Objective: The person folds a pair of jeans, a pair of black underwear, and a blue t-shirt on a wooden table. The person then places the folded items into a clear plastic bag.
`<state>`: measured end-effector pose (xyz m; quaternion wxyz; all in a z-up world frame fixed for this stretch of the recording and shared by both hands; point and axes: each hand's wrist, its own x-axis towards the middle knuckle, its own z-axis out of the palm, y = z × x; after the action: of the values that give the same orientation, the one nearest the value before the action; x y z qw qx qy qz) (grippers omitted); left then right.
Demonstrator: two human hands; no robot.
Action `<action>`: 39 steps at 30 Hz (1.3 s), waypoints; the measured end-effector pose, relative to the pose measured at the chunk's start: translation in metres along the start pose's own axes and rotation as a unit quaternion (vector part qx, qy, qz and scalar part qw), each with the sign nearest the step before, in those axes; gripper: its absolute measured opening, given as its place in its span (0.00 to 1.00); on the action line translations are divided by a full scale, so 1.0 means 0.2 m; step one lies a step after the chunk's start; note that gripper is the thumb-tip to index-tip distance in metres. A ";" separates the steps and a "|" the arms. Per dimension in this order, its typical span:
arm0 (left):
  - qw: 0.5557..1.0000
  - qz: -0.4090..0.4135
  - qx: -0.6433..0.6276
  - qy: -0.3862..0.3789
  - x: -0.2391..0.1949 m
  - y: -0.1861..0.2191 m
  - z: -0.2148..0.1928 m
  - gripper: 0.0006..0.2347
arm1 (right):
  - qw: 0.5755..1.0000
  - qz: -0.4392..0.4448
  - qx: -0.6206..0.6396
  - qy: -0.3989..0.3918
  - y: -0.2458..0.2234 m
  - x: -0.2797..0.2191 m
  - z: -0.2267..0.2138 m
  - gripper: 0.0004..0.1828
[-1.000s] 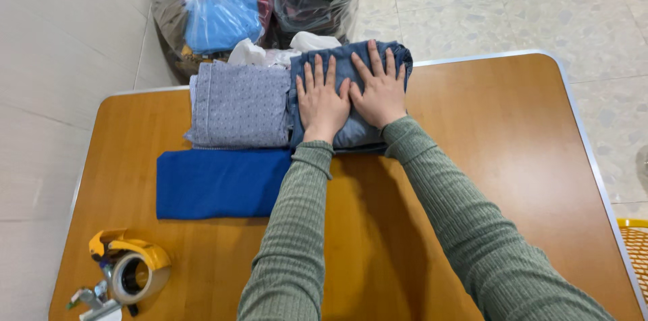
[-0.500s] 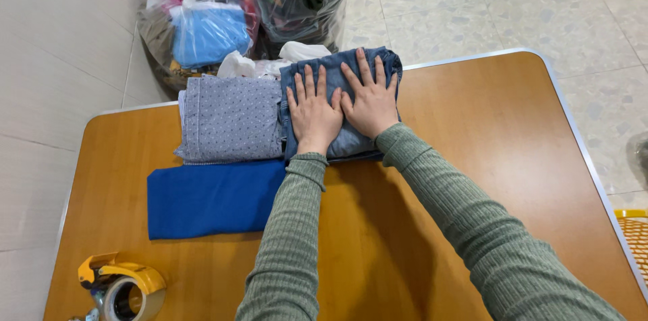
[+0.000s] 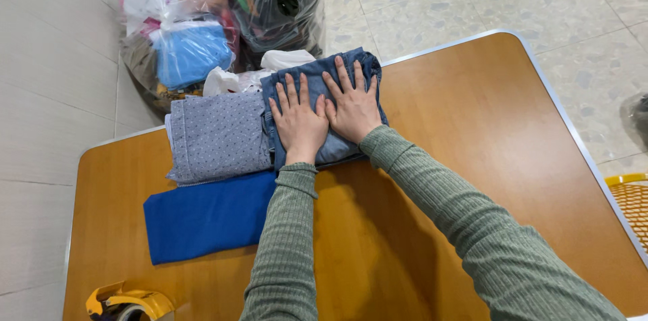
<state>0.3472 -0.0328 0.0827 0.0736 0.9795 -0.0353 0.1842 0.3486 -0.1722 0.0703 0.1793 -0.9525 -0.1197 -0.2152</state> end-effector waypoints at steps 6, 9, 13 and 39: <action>1.000 0.000 0.002 0.006 0.00 0.00 0.00 0.28 | 1.000 0.000 0.002 0.002 -0.01 0.00 -0.01 0.34; 1.000 -0.002 -0.002 0.011 0.01 0.00 0.00 0.28 | 1.000 -0.005 -0.005 0.010 0.00 0.02 -0.01 0.33; 1.000 -0.009 -0.006 0.001 0.00 -0.01 0.02 0.28 | 1.000 0.008 -0.002 -0.007 0.00 0.01 0.02 0.34; 0.959 0.219 -0.182 0.017 -0.91 0.38 0.01 0.21 | 0.975 0.190 0.017 -0.110 0.15 -1.65 -0.39 0.41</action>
<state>0.1703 -0.1012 0.0246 0.2092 0.9146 -0.2802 0.2030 0.0400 -0.2793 -0.0220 0.2184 -0.9726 0.0407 -0.0690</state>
